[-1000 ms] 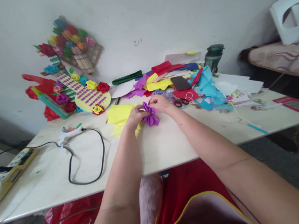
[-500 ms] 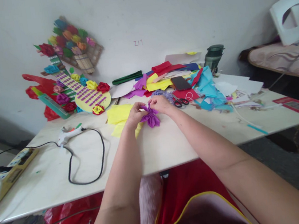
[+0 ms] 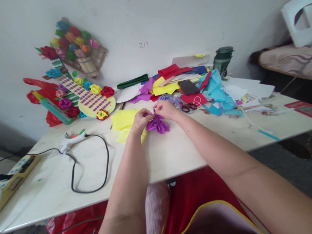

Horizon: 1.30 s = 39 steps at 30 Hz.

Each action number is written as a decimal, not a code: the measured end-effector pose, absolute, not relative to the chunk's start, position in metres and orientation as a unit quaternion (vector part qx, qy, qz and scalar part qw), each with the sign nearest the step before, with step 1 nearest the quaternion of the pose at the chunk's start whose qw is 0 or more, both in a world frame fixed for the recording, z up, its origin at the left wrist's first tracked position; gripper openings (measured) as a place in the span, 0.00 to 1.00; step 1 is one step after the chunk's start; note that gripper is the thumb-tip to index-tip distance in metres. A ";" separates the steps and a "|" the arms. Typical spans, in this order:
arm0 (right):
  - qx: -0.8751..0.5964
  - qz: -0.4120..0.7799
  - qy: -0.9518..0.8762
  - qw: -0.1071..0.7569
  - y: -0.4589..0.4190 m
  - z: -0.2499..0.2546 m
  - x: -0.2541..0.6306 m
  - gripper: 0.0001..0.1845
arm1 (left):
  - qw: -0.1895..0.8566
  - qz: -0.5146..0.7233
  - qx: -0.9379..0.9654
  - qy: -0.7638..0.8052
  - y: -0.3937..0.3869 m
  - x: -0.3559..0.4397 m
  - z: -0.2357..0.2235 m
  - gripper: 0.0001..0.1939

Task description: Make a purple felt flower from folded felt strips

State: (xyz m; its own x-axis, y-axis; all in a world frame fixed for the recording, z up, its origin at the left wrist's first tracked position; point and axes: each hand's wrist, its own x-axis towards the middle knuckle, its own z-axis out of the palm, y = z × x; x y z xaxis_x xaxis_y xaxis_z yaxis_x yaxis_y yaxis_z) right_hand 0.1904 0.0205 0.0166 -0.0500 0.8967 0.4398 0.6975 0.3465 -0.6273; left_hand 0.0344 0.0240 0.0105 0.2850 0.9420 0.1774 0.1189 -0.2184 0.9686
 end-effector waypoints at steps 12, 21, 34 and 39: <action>-0.557 0.110 -0.721 0.398 0.023 0.013 0.190 0.09 | 0.500 0.429 0.630 0.411 0.018 0.035 0.016 0.15; -0.552 0.114 -0.723 0.399 0.023 0.014 0.190 0.08 | 0.491 0.429 0.635 0.414 0.019 0.034 0.014 0.17; -0.544 0.111 -0.723 0.411 0.024 0.012 0.190 0.08 | 0.479 0.424 0.648 0.414 0.021 0.034 0.013 0.15; -0.541 0.110 -0.723 0.415 0.026 0.011 0.190 0.09 | 0.478 0.426 0.646 0.416 0.020 0.035 0.014 0.15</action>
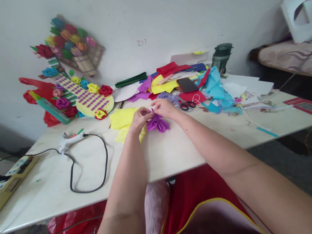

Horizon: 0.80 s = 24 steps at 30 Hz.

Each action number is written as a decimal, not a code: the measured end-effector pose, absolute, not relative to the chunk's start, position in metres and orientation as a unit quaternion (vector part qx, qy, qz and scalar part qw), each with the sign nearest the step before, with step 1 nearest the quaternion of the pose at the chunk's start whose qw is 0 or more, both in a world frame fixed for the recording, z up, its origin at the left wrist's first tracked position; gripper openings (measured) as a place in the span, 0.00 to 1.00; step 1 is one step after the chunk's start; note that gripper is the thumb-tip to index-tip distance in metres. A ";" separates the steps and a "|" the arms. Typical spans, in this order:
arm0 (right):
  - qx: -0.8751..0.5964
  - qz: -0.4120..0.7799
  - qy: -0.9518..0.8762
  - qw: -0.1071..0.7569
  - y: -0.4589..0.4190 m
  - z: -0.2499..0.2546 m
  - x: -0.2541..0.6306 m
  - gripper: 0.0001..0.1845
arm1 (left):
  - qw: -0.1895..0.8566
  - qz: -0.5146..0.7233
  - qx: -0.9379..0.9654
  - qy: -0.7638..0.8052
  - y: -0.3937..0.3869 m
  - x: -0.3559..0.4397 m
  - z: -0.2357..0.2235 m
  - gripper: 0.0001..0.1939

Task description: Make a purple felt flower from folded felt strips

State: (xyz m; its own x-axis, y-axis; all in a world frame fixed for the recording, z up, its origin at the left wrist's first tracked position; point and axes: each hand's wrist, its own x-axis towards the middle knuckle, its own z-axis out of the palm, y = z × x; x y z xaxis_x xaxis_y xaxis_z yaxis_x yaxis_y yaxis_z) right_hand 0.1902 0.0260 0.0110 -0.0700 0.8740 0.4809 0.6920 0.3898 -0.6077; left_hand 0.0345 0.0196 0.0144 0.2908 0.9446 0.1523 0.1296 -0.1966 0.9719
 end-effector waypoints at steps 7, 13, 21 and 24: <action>-0.544 0.115 -0.723 0.410 0.024 0.012 0.190 0.09 | 0.475 0.424 0.649 0.418 0.022 0.034 0.012 0.14; -0.539 0.121 -0.729 0.405 0.020 0.017 0.189 0.10 | 0.473 0.429 0.635 0.435 0.023 0.035 0.011 0.10; -0.524 0.120 -0.735 0.414 0.020 0.016 0.188 0.10 | 0.458 0.411 0.634 0.468 0.024 0.036 0.011 0.05; -0.518 0.118 -0.738 0.417 0.019 0.016 0.189 0.11 | 0.456 0.409 0.637 0.468 0.023 0.037 0.012 0.05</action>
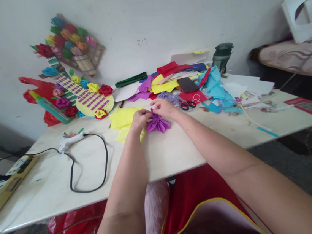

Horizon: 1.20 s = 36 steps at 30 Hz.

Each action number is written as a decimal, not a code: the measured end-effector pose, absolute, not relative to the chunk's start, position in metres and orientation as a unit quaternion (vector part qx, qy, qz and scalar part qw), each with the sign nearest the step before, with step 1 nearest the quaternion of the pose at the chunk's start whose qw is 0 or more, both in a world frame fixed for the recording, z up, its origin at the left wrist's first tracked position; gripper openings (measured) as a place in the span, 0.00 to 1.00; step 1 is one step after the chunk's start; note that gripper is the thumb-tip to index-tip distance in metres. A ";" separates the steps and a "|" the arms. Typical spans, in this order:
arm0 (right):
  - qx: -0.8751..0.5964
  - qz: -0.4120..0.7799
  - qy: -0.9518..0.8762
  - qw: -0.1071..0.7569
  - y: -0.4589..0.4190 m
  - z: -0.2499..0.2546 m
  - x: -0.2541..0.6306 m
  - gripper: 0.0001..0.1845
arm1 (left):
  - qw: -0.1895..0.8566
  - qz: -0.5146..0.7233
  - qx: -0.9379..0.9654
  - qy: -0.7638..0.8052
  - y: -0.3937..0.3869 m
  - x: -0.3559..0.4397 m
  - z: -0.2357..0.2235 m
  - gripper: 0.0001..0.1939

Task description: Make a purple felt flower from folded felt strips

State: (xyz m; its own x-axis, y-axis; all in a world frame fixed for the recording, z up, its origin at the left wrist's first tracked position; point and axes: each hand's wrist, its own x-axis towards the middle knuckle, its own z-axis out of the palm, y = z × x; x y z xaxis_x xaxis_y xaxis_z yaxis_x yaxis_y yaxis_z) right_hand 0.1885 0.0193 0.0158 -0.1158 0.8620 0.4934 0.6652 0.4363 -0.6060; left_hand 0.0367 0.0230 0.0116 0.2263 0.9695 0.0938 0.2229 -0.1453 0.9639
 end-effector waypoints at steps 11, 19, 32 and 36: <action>-0.525 0.118 -0.730 0.422 0.020 0.014 0.189 0.10 | 0.457 0.397 0.655 0.453 0.024 0.035 0.010 0.07; -0.540 0.110 -0.726 0.413 0.023 0.012 0.189 0.09 | 0.499 0.392 0.641 0.431 0.023 0.034 0.012 0.12; -0.541 0.113 -0.723 0.415 0.025 0.010 0.189 0.09 | 0.502 0.392 0.639 0.432 0.021 0.034 0.012 0.15; -0.537 0.118 -0.723 0.419 0.024 0.009 0.189 0.09 | 0.501 0.393 0.634 0.439 0.022 0.034 0.011 0.12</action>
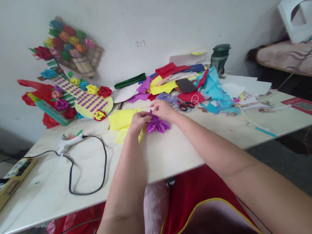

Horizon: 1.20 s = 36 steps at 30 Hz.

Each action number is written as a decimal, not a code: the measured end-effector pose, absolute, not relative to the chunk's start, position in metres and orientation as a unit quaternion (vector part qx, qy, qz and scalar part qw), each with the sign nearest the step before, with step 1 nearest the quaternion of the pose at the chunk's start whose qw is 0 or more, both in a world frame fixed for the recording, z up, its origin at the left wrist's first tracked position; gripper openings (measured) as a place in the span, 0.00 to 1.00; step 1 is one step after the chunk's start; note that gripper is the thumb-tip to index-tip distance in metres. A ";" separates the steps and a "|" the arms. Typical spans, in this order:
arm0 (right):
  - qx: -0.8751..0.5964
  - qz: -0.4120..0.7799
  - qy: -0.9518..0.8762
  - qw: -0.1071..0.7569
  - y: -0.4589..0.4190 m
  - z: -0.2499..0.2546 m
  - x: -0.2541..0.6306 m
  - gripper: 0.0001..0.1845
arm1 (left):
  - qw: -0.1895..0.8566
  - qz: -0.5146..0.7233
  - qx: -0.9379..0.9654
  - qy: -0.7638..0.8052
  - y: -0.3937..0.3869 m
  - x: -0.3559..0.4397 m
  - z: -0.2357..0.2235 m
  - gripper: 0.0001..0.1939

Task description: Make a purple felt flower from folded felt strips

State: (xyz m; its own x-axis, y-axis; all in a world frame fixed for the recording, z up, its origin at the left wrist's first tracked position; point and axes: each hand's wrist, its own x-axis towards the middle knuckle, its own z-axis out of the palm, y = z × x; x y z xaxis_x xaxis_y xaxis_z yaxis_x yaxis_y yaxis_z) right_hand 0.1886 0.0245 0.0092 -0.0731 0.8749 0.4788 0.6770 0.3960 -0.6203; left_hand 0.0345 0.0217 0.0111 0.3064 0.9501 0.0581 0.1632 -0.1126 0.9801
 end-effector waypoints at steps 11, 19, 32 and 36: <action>-0.511 0.106 -0.732 0.437 0.029 0.005 0.189 0.09 | 0.462 0.400 0.631 0.478 0.032 0.034 0.000 0.10; -0.445 0.111 -0.758 0.464 0.028 0.005 0.189 0.08 | 0.390 0.425 0.652 0.492 0.039 0.035 -0.005 0.07; -0.369 0.143 -0.809 0.435 0.018 0.019 0.190 0.09 | 0.370 0.396 0.671 0.506 0.026 0.033 0.004 0.08; -0.413 0.109 -0.798 0.426 0.021 0.016 0.189 0.06 | 0.311 0.386 0.699 0.515 0.030 0.035 0.004 0.09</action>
